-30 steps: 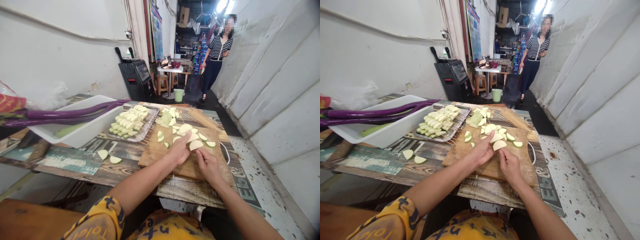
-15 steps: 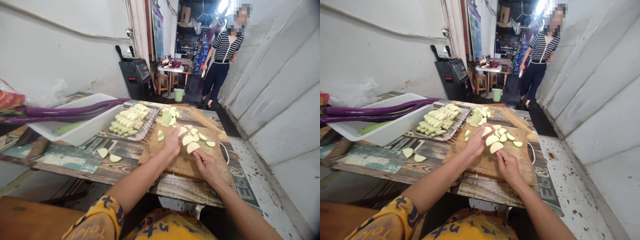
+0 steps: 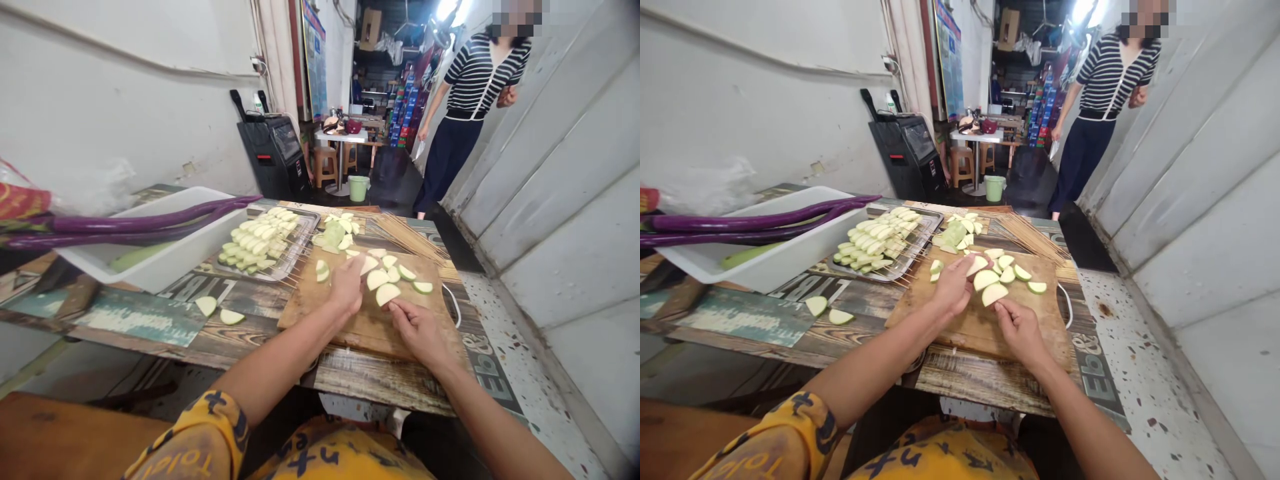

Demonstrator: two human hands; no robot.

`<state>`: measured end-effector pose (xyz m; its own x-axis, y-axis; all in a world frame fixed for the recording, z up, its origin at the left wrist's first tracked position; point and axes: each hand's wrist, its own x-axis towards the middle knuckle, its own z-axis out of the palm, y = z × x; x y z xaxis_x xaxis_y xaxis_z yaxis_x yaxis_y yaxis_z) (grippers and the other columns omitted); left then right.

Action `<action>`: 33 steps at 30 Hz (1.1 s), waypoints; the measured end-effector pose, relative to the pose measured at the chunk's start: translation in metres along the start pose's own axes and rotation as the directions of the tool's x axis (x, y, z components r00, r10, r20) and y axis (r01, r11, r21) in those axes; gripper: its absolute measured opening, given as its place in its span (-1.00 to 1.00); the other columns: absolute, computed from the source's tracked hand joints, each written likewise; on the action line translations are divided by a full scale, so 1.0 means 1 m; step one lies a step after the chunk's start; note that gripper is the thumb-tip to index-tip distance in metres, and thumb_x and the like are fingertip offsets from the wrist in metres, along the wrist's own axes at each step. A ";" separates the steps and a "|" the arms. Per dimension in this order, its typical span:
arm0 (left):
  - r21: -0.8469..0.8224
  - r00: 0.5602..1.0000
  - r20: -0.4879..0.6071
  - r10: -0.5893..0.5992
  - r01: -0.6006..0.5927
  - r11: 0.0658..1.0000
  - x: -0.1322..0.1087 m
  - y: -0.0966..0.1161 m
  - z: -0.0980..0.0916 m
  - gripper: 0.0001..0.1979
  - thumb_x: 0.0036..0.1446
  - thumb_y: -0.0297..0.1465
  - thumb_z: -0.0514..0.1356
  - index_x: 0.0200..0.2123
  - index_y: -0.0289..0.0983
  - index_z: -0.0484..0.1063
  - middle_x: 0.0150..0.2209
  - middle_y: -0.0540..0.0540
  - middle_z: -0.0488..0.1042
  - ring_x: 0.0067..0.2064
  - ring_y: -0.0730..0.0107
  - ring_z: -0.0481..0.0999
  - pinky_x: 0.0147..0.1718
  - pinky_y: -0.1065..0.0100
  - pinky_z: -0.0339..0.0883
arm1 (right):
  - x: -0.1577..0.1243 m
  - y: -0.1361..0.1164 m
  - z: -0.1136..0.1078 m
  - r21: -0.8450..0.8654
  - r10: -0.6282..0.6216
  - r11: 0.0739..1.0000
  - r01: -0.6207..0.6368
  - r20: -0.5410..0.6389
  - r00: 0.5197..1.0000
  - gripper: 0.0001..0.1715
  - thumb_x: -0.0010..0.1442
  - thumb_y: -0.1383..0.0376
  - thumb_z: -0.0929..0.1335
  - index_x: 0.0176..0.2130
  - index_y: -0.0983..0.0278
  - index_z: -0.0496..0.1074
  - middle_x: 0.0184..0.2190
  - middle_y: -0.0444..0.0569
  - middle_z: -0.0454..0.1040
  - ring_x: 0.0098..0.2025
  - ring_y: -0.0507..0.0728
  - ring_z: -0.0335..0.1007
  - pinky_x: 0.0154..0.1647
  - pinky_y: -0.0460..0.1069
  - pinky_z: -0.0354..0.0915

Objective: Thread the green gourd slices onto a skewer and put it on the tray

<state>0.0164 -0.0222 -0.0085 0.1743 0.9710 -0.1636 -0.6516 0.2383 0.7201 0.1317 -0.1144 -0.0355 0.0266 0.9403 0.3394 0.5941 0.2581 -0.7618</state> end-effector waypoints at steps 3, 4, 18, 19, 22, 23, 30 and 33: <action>-0.005 0.999 0.025 0.021 -0.021 1.000 -0.001 -0.003 0.001 -0.86 -0.02 -0.39 0.19 -0.43 -0.38 0.42 -0.47 -0.14 0.52 -0.32 0.33 0.53 -0.24 0.32 0.39 | 0.000 -0.001 0.002 -0.006 0.002 1.000 -0.002 -0.015 1.000 -0.66 0.21 0.21 0.18 -0.37 0.31 0.45 -0.62 -0.12 0.33 -0.58 0.03 0.21 -0.56 -0.10 0.14; 0.001 0.999 0.032 0.023 -0.023 1.000 0.000 -0.004 0.001 -0.84 -0.03 -0.37 0.20 -0.42 -0.38 0.42 -0.46 -0.14 0.52 -0.31 0.33 0.53 -0.24 0.32 0.38 | -0.001 -0.002 0.002 -0.023 -0.011 1.000 0.010 -0.029 1.000 -0.67 0.21 0.21 0.19 -0.37 0.31 0.45 -0.61 -0.12 0.33 -0.57 0.03 0.22 -0.54 -0.10 0.15; 0.869 0.934 0.349 0.080 -0.291 -0.400 0.009 0.053 -0.028 -0.70 0.02 -0.19 0.13 -0.36 -0.30 0.49 -0.25 -0.22 0.48 -0.12 0.09 0.40 -0.05 0.09 0.09 | -0.003 0.007 -0.005 -0.027 0.137 0.989 -0.148 -0.250 0.959 -0.66 0.20 0.19 0.19 -0.32 0.33 0.45 -0.61 -0.12 0.34 -0.58 0.04 0.19 -0.57 -0.10 0.08; 0.835 0.940 0.338 0.035 -0.283 -0.472 0.008 0.051 -0.026 -0.69 0.02 -0.18 0.14 -0.36 -0.31 0.49 -0.25 -0.25 0.48 -0.12 0.06 0.40 -0.06 0.07 0.07 | -0.003 0.006 -0.005 -0.032 0.138 0.988 -0.151 -0.244 0.960 -0.66 0.20 0.19 0.19 -0.32 0.32 0.45 -0.60 -0.11 0.35 -0.57 0.04 0.19 -0.57 -0.10 0.08; 0.793 0.952 0.306 -0.009 -0.260 -0.551 0.007 0.043 -0.025 -0.68 0.01 -0.21 0.15 -0.32 -0.35 0.48 -0.20 -0.31 0.45 -0.11 0.01 0.39 -0.06 0.04 0.04 | -0.003 0.003 -0.005 -0.036 0.144 0.987 -0.157 -0.237 0.961 -0.67 0.20 0.20 0.20 -0.32 0.32 0.46 -0.56 -0.10 0.39 -0.55 0.04 0.23 -0.55 -0.10 0.09; 0.799 0.955 0.295 -0.022 -0.259 -0.543 0.008 0.041 -0.026 -0.70 0.02 -0.22 0.14 -0.31 -0.34 0.48 -0.21 -0.30 0.46 -0.11 0.01 0.39 -0.07 0.05 0.04 | -0.003 0.003 -0.005 -0.030 0.145 0.987 -0.156 -0.236 0.961 -0.67 0.19 0.20 0.20 -0.32 0.32 0.46 -0.56 -0.09 0.40 -0.54 0.05 0.24 -0.54 -0.09 0.10; 0.838 0.929 0.369 0.014 -0.326 -0.438 0.010 0.031 -0.029 -0.79 0.04 -0.34 0.08 -0.26 -0.27 0.41 -0.25 -0.19 0.48 -0.17 0.15 0.43 -0.17 0.21 0.13 | -0.002 0.002 -0.007 -0.023 0.099 0.994 -0.108 -0.266 0.959 -0.68 0.19 0.23 0.19 -0.36 0.31 0.45 -0.47 -0.03 0.48 -0.43 0.08 0.35 -0.42 -0.08 0.21; 0.835 0.914 0.407 -0.011 -0.377 -0.401 0.010 0.029 -0.027 -0.81 0.04 -0.38 0.06 -0.26 -0.27 0.38 -0.28 -0.16 0.50 -0.20 0.20 0.44 -0.23 0.30 0.16 | -0.003 0.000 -0.008 -0.040 0.055 0.997 -0.068 -0.271 0.961 -0.66 0.22 0.25 0.16 -0.38 0.31 0.43 -0.47 -0.03 0.47 -0.43 0.07 0.35 -0.42 -0.10 0.22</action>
<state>-0.0212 -0.0053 -0.0074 0.4665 0.8768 0.1168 0.8122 -0.4768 0.3361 0.1384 -0.1194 -0.0321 0.2765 0.8575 0.4339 0.6224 0.1843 -0.7607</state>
